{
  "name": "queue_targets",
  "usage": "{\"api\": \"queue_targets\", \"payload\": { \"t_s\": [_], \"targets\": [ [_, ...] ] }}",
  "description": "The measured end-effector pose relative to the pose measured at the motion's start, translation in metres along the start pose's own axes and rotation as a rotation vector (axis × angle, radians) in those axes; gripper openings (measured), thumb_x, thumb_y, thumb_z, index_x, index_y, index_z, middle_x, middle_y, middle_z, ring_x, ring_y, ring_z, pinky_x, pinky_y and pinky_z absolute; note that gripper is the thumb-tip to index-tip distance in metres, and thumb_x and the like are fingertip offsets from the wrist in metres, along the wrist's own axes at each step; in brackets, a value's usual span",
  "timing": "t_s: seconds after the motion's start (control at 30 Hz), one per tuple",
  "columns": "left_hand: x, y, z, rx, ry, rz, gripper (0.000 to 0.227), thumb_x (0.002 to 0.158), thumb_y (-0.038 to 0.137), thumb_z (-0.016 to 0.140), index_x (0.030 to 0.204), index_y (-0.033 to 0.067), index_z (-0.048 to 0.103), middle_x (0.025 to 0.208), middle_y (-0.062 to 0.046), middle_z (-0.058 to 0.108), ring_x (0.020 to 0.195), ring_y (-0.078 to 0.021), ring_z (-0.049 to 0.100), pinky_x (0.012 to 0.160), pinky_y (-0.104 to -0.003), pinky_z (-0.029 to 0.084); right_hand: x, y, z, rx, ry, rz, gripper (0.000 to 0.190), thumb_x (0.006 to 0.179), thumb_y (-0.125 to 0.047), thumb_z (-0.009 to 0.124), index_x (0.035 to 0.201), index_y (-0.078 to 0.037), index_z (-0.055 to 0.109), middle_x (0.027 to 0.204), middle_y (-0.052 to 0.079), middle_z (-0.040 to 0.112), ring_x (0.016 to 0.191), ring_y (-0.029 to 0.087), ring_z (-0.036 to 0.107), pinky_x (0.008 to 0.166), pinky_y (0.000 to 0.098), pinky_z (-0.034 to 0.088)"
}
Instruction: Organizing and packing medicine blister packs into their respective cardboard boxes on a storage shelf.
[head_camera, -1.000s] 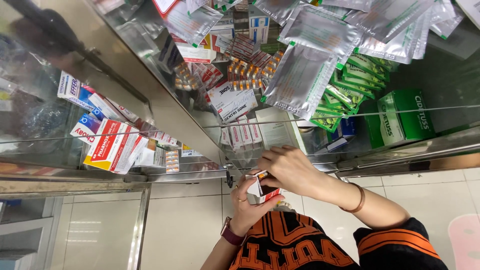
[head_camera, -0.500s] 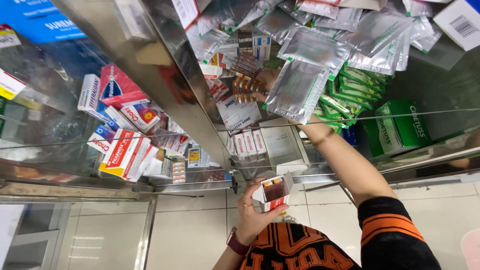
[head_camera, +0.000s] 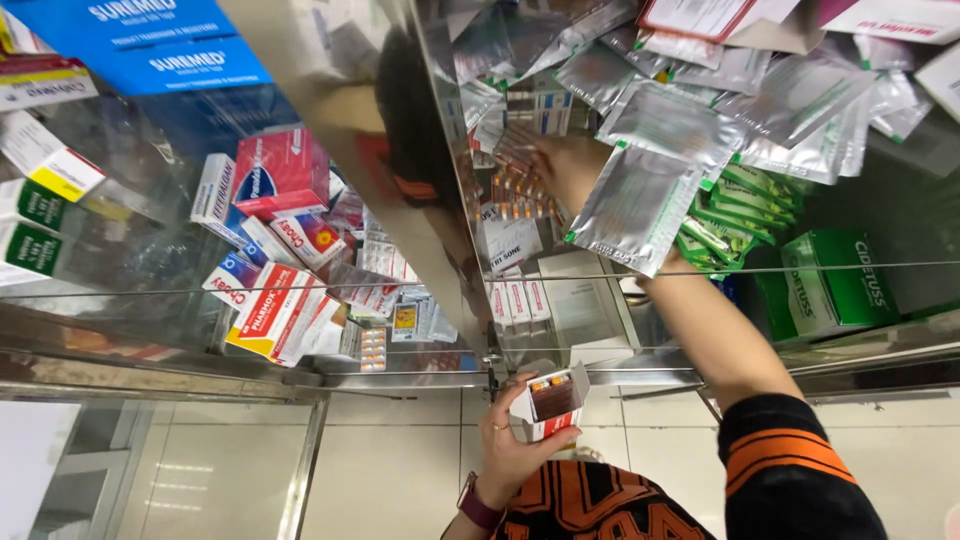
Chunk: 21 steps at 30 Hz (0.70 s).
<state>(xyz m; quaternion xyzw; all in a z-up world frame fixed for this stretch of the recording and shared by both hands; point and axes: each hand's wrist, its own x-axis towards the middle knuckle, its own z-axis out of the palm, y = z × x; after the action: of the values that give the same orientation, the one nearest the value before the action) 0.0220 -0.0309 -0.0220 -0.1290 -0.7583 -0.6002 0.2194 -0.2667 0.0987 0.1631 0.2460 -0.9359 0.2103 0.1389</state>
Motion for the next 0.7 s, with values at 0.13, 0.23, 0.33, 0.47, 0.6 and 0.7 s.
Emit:
{"api": "queue_targets", "payload": {
  "t_s": [0.13, 0.23, 0.33, 0.47, 0.6, 0.7],
  "targets": [
    [0.015, -0.003, 0.006, -0.077, -0.036, 0.053, 0.088, 0.076, 0.028, 0.099, 0.142, 0.0121, 0.043, 0.14, -0.019, 0.065, 0.122, -0.0311, 0.072, 0.101, -0.042, 0.063, -0.047, 0.069, 0.019, 0.773, -0.046, -0.117, 0.014, 0.103, -0.018, 0.068, 0.107, -0.004, 0.067, 0.101, 0.015, 0.068, 0.091, 0.024, 0.066, 0.072, 0.0376, 0.054],
    [0.023, 0.0, 0.011, -0.016, -0.055, 0.058, 0.089, 0.07, 0.026, 0.099, 0.14, 0.0131, 0.044, 0.136, -0.019, 0.065, 0.12, -0.0319, 0.07, 0.1, -0.043, 0.06, -0.103, 0.139, 0.083, 0.989, -0.09, -0.083, 0.022, 0.101, -0.018, 0.065, 0.12, -0.008, 0.07, 0.112, 0.008, 0.072, 0.098, 0.017, 0.068, 0.089, 0.0346, 0.059],
    [0.025, -0.004, 0.017, -0.078, -0.081, 0.038, 0.087, 0.074, 0.025, 0.099, 0.141, 0.0146, 0.044, 0.138, -0.018, 0.065, 0.12, -0.0303, 0.071, 0.1, -0.041, 0.062, -0.158, 0.108, 0.084, 0.381, 0.058, 0.011, 0.031, 0.084, -0.017, 0.081, 0.111, -0.004, 0.072, 0.104, 0.011, 0.073, 0.094, 0.022, 0.068, 0.082, 0.037, 0.056],
    [0.026, -0.006, 0.019, -0.004, -0.078, 0.017, 0.09, 0.07, 0.026, 0.099, 0.141, 0.0143, 0.044, 0.136, -0.018, 0.066, 0.12, -0.0302, 0.07, 0.101, -0.042, 0.059, -0.173, 0.072, 0.072, 0.57, 0.073, 0.143, 0.032, 0.077, -0.014, 0.085, 0.105, -0.005, 0.071, 0.099, 0.008, 0.074, 0.091, 0.018, 0.07, 0.083, 0.034, 0.057],
    [0.027, -0.01, 0.022, -0.026, -0.068, 0.022, 0.088, 0.072, 0.024, 0.099, 0.14, 0.0142, 0.044, 0.136, -0.017, 0.064, 0.122, -0.03, 0.07, 0.101, -0.041, 0.06, -0.173, 0.058, 0.046, 0.638, -0.011, 0.318, 0.021, 0.082, -0.012, 0.084, 0.1, -0.007, 0.075, 0.094, 0.004, 0.078, 0.081, 0.017, 0.068, 0.073, 0.0332, 0.054],
    [0.028, -0.012, 0.021, -0.044, -0.053, 0.007, 0.088, 0.071, 0.023, 0.099, 0.14, 0.0129, 0.046, 0.137, -0.018, 0.063, 0.123, -0.0305, 0.068, 0.102, -0.042, 0.059, -0.174, 0.05, 0.005, 0.645, -0.027, 0.274, 0.017, 0.083, -0.01, 0.083, 0.1, -0.007, 0.078, 0.09, 0.002, 0.078, 0.074, 0.015, 0.067, 0.068, 0.0308, 0.052]
  ]
}}
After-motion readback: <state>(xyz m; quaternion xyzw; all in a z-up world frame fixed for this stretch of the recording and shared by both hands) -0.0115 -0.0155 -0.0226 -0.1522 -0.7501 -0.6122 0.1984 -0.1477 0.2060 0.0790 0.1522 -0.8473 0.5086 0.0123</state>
